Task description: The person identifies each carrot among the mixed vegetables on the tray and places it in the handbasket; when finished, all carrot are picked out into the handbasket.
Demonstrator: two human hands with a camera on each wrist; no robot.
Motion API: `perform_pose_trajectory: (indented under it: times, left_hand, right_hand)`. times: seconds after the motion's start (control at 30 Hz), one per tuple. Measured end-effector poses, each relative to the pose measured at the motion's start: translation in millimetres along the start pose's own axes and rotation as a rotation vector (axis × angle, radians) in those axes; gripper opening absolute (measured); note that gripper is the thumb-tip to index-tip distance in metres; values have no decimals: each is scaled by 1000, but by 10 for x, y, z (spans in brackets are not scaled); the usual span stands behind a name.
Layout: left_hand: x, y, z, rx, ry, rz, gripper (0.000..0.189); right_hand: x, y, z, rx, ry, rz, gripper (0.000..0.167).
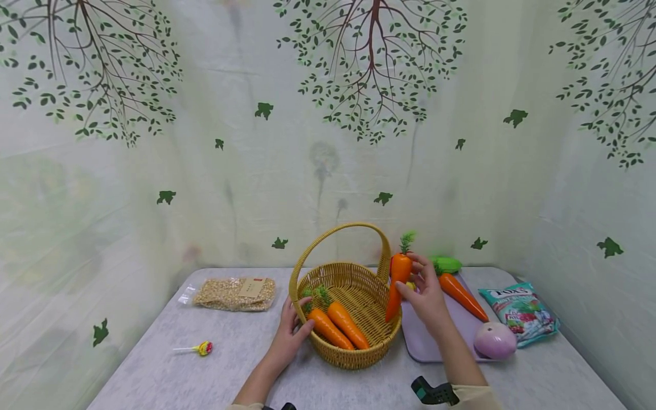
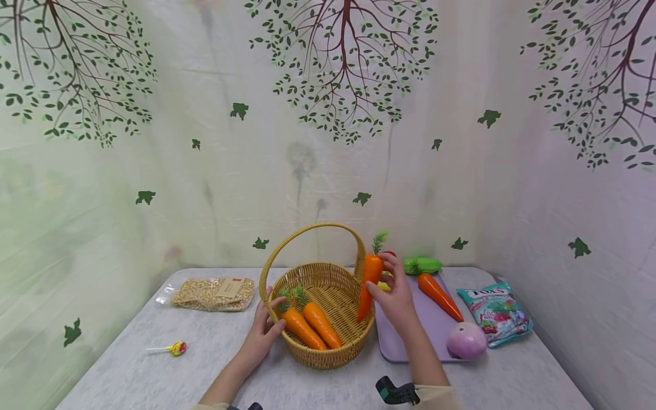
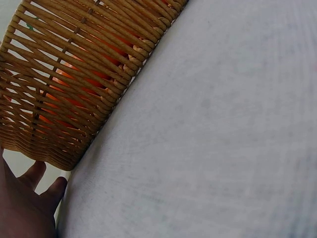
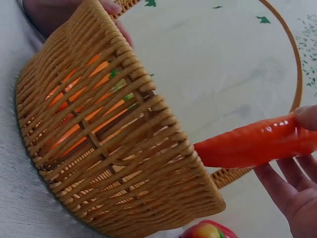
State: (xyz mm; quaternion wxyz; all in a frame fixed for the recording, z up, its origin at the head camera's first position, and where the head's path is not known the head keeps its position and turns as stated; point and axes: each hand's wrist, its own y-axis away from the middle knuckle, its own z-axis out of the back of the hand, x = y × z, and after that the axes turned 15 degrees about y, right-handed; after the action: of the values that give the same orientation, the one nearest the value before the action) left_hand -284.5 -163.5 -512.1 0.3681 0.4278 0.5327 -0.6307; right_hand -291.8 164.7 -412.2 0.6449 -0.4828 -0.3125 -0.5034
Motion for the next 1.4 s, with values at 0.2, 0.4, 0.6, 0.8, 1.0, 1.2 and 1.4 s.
perform_pose_trajectory:
  times: [0.2, 0.4, 0.6, 0.8, 1.0, 1.2, 1.4]
  left_hand:
    - [8, 4, 4, 1, 8, 14, 50]
    - [3, 11, 3, 2, 9, 17, 50]
    - [3, 12, 3, 6, 7, 5, 50]
    - [6, 11, 2, 6, 6, 2, 50]
    - [-2, 9, -8, -1, 2, 2, 50]
    - [-6, 7, -9, 3, -5, -4, 50]
    - [-4, 7, 5, 0, -4, -1, 50]
  right_hand:
    - [-38, 6, -76, 62, -9, 107, 66]
    - [-56, 24, -150, 111, 41, 128, 61]
    - [-62, 37, -226, 164, 79, 125, 59]
    - [-95, 31, -288, 206, 109, 106, 58]
    - [-111, 36, -339, 224, 169, 93, 58]
    - [-119, 43, -366, 232, 211, 96, 60]
    - [-136, 29, -400, 238, 284, 104, 63]
